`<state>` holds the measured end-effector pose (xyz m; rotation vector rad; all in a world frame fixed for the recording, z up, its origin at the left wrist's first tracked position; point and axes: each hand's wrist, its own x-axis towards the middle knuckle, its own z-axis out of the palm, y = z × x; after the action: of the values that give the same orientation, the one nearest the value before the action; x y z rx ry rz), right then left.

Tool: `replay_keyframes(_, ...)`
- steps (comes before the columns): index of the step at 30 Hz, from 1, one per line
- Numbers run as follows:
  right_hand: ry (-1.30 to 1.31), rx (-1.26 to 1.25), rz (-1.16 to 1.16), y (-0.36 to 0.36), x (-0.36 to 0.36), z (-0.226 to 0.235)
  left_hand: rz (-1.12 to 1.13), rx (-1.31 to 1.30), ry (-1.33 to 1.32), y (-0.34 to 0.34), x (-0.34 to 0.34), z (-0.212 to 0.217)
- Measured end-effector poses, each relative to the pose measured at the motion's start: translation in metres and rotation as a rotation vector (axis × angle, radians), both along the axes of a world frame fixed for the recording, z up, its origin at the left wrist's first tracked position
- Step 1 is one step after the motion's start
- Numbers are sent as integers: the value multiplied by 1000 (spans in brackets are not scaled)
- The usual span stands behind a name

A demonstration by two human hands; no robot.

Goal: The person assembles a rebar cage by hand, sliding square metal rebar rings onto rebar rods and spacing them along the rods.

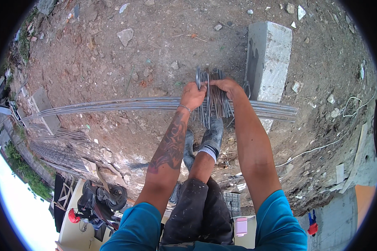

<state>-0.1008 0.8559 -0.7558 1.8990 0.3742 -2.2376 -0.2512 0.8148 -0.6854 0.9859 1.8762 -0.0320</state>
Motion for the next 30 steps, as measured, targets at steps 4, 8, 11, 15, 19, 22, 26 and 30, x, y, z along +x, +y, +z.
replay_keyframes(4,19,-33,-46,5,-4,12,-57,8,-8,-8,8,-3)
replay_keyframes(8,-12,54,25,7,-4,19,30,177,30,-12,29,-1)
replay_keyframes(11,-80,117,164,8,0,21,44,366,91,-10,35,0)
replay_keyframes(15,61,2,-98,10,3,25,518,101,-299,-2,18,4)
replay_keyframes(19,87,76,-2,7,-2,30,632,50,-357,6,-10,7)
replay_keyframes(22,-66,332,151,-3,-12,44,645,29,-362,7,-24,9)
replay_keyframes(26,-392,704,259,-23,-26,80,573,51,-392,5,-31,10)
replay_keyframes(30,-397,660,28,-45,-38,122,532,51,-414,2,-35,13)
